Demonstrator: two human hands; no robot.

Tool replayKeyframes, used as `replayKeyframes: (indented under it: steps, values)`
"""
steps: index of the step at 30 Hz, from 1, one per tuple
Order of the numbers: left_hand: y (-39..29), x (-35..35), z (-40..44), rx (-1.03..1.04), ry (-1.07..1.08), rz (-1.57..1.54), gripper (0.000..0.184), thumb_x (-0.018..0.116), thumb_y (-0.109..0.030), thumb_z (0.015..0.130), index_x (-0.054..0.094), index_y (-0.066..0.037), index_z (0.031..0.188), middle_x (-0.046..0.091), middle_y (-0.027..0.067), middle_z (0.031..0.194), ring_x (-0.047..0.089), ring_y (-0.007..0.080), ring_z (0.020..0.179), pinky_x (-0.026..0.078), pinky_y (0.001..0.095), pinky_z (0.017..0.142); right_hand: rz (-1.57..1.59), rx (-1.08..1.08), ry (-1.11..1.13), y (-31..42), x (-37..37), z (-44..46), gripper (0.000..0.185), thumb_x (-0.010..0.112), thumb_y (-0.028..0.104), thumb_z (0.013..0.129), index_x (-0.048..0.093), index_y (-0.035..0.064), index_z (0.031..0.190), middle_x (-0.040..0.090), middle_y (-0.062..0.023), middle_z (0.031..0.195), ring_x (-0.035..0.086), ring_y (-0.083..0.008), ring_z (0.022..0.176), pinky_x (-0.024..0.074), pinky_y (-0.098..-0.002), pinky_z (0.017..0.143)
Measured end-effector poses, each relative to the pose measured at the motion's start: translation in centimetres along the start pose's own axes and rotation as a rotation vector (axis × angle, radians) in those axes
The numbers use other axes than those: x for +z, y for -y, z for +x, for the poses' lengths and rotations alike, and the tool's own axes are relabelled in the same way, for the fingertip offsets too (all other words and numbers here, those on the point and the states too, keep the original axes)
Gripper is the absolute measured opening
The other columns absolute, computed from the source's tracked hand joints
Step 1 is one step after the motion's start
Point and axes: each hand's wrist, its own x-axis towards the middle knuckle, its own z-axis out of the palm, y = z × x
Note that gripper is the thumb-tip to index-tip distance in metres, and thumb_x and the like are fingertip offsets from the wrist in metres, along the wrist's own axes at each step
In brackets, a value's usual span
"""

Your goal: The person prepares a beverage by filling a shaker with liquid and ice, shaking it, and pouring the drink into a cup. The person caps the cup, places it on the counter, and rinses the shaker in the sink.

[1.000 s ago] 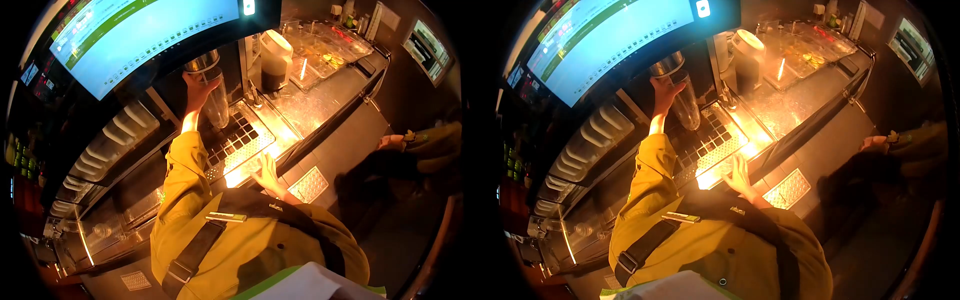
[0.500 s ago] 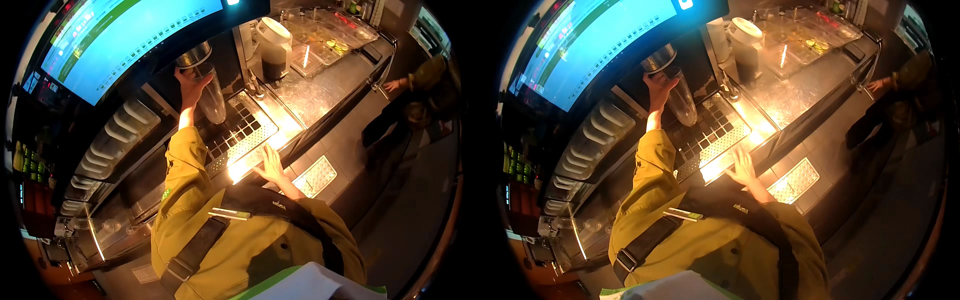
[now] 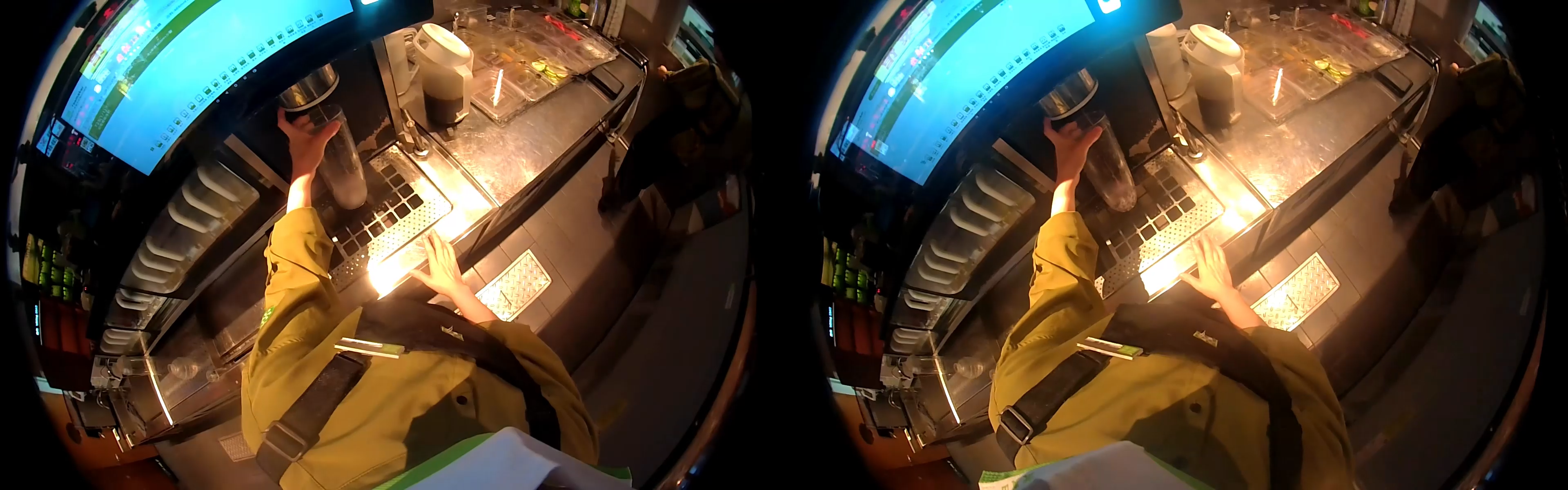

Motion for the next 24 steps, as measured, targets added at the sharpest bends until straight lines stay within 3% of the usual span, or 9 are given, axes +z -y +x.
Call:
replayKeyframes:
  steps: [3,6,12,18,24]
  values:
    - [1.3,0.2,0.2,0.049,0.027,-0.098,0.109,0.081,-0.021,0.063,0.001,-0.006,0.135,0.057,0.0120,0.103,0.057,0.0188,0.092,0.042,0.0306,0.084,0.009,0.005,0.016,-0.1,0.0,-0.1,0.088,0.062,0.049,0.074,0.021,0.0071,0.139,0.020,-0.0212,0.141,0.017,-0.0329,0.132,0.0155,-0.0434,0.107]
    - [2.6,0.1,0.5,0.067,-0.012,0.004,0.108,0.080,-0.019,0.064,-0.001,-0.005,0.135,0.058,0.0128,0.102,0.057,0.0190,0.092,0.043,0.0305,0.084,0.004,-0.016,0.006,-0.2,0.0,-0.1,0.088,0.061,0.050,0.074,0.021,0.0066,0.139,0.020,-0.0210,0.141,0.017,-0.0328,0.132,0.0155,-0.0435,0.107]
    - [0.1,0.7,-0.4,0.075,0.037,-0.209,0.107,0.079,-0.015,0.066,-0.002,-0.005,0.135,0.057,0.0139,0.106,0.057,0.0196,0.095,0.043,0.0293,0.085,-0.012,-0.036,0.012,-0.4,0.1,-0.1,0.091,0.060,0.053,0.075,0.019,0.0011,0.137,0.019,-0.0227,0.141,0.017,-0.0336,0.132,0.0139,-0.0445,0.107]
    - [1.1,1.0,-1.2,0.081,0.005,-0.057,0.109,0.079,-0.019,0.066,-0.004,-0.005,0.136,0.057,0.0131,0.105,0.057,0.0213,0.096,0.042,0.0333,0.086,-0.028,-0.029,-0.004,-0.4,0.2,-0.1,0.088,0.061,0.050,0.074,0.022,0.0057,0.138,0.021,-0.0203,0.141,0.019,-0.0327,0.132,0.0169,-0.0431,0.107]
    - [1.9,1.4,-2.5,-0.116,-0.054,0.268,0.116,0.082,-0.024,0.062,-0.004,-0.009,0.137,0.049,0.0140,0.116,0.049,0.0243,0.105,0.038,0.0372,0.091,-0.016,-0.030,0.001,-0.2,0.1,0.0,0.087,0.061,0.050,0.074,0.023,0.0051,0.138,0.021,-0.0205,0.141,0.018,-0.0323,0.132,0.0163,-0.0429,0.107]
